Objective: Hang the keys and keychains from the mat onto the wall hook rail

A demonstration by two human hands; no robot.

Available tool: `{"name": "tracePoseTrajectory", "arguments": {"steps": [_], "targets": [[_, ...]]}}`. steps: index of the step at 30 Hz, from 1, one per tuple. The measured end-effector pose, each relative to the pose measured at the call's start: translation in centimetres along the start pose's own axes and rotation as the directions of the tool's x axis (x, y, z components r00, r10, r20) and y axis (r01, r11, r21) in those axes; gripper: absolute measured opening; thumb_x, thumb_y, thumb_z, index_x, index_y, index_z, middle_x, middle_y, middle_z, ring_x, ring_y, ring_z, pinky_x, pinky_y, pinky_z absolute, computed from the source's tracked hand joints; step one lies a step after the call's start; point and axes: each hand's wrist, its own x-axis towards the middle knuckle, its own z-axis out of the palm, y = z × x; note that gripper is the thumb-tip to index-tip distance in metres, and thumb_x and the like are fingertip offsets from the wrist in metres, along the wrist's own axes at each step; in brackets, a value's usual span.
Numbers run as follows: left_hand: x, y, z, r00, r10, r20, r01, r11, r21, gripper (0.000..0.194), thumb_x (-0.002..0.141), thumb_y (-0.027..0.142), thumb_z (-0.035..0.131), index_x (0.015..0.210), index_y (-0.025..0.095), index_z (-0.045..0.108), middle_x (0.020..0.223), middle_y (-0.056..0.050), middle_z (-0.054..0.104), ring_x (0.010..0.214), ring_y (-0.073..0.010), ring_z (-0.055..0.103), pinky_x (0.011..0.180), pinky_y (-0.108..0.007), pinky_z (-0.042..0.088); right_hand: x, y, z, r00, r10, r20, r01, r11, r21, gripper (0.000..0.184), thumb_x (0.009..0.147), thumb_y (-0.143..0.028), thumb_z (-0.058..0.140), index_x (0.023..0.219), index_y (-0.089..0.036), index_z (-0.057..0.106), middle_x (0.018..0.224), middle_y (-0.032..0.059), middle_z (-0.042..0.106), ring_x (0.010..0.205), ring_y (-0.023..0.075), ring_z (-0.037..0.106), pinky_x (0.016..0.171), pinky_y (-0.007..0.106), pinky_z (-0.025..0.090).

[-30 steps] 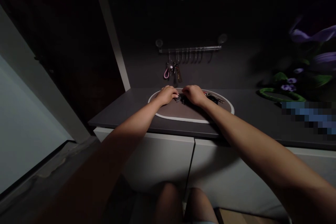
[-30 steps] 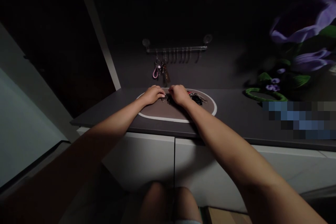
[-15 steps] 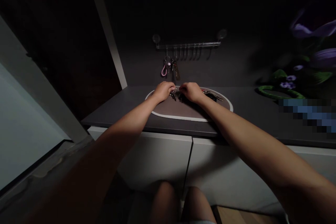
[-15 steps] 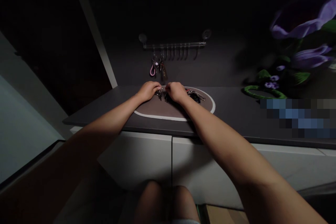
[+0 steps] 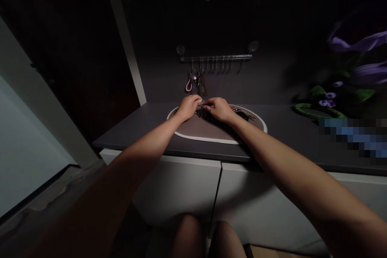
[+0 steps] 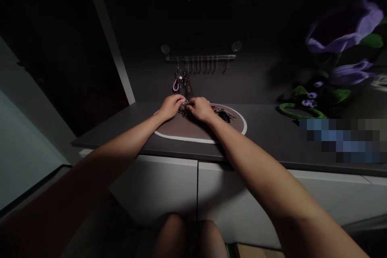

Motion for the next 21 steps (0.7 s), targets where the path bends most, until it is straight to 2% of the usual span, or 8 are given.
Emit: {"name": "tracePoseTrajectory", "arguments": {"steps": [8,21], "targets": [[0.0,0.3,0.0,0.997,-0.005,-0.074,0.003,1.0,-0.028,0.02,0.083,0.02,0.043,0.085,0.014,0.062,0.085,-0.006,0.064,0.079,-0.0138,0.055,0.074,-0.023,0.039,0.2,-0.2,0.1,0.988,0.132,-0.076,-0.106,0.952,0.287,0.021,0.075,-0.026,0.055,0.089,-0.016,0.067,0.086,0.0043,0.068,0.078,0.0142,0.059,0.073,0.024,0.041],[-0.1,1.3,-0.2,0.994,0.011,-0.105,-0.019,0.997,-0.072,0.018,0.083,0.021,0.043,0.083,0.015,0.06,0.08,-0.004,0.064,0.076,-0.0128,0.056,0.073,-0.023,0.039,0.9,1.4,1.1,0.965,0.201,-0.169,-0.064,0.805,0.59,0.021,0.071,-0.033,0.059,0.078,-0.014,0.065,0.08,0.0037,0.066,0.074,0.0126,0.057,0.072,0.024,0.043]]}}
